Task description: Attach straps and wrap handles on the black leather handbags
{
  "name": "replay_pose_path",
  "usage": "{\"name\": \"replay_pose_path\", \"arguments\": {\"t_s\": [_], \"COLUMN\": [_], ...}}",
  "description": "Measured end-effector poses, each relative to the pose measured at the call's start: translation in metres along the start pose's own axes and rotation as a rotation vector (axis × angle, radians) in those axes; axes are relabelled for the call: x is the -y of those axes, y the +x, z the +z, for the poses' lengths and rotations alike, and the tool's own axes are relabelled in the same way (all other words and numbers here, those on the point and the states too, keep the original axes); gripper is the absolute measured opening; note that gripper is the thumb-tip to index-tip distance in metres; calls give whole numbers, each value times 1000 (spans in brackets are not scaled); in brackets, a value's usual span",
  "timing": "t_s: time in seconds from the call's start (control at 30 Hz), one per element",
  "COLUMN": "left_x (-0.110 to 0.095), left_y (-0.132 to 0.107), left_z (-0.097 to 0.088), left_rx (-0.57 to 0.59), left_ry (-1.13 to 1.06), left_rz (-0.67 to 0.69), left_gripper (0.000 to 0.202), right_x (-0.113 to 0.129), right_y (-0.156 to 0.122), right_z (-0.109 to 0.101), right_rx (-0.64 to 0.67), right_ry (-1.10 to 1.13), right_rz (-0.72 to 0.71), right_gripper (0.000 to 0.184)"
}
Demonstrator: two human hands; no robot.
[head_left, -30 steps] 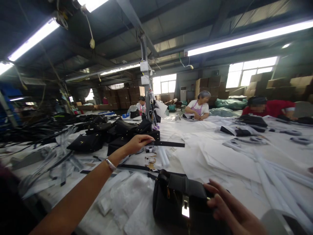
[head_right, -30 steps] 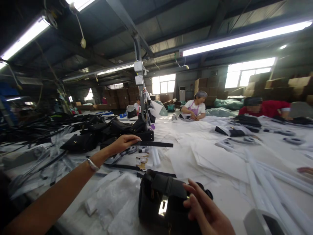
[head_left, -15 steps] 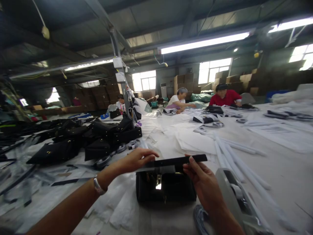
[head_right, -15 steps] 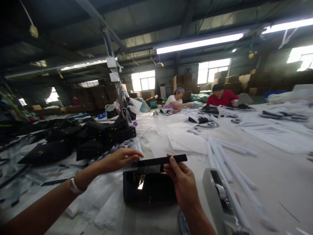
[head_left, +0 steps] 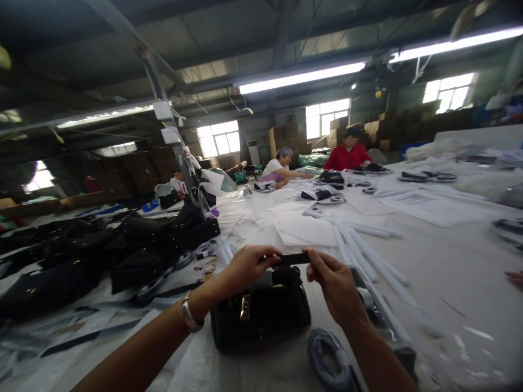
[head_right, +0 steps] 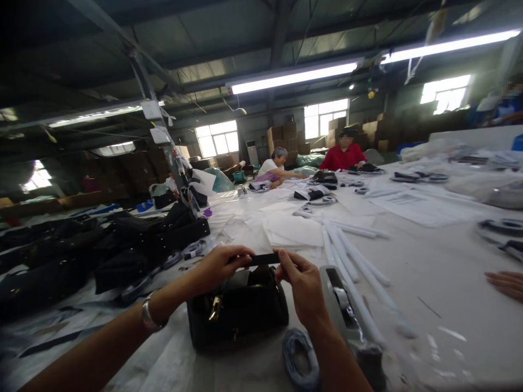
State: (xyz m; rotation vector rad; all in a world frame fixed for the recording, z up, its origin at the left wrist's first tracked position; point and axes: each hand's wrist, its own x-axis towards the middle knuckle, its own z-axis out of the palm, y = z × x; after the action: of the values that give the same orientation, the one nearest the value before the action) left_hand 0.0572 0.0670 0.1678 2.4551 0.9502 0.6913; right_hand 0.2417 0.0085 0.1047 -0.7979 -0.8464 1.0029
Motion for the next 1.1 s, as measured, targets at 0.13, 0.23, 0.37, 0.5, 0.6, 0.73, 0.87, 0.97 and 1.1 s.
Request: {"name": "replay_pose_path", "arguments": {"t_s": [0.13, 0.23, 0.37, 0.5, 0.6, 0.73, 0.87, 0.97, 1.1], "left_x": [-2, -3, 1, 5, 6, 7, 6, 5, 3], "left_y": [5, 8, 12, 15, 17, 19, 19, 19, 24], "left_z": [10, 16, 14, 17, 23, 27, 25, 22, 20], "left_rx": [-10, -56, -16, 26, 53, 84, 107, 158, 245], "left_ry": [-90, -115, -72, -10, 22, 60, 133, 198, 312], "left_rz": [17, 17, 59, 17, 13, -1, -15, -4, 25], "left_gripper": [27, 34, 32, 32, 31, 31, 30, 28, 28], "right_x": [-5, -21, -49, -70, -78, -78, -76, -77, -82], "right_y": [7, 13, 11, 5, 10, 18, 16, 10, 1], "right_z": [-5, -15, -41, -54, -54, -52, -50, -45, -37], "right_rx": [21, -42, 21, 220, 246, 285, 274, 222, 152], "right_ry": [-95, -190, -531, -552, -539, -529, -553, -594, -662], "right_rz": [-2, -63, -132, -85, -111, -134, -181, -242, -296], "right_gripper": [38, 40, 35, 37, 39, 32, 24, 20, 16]}}
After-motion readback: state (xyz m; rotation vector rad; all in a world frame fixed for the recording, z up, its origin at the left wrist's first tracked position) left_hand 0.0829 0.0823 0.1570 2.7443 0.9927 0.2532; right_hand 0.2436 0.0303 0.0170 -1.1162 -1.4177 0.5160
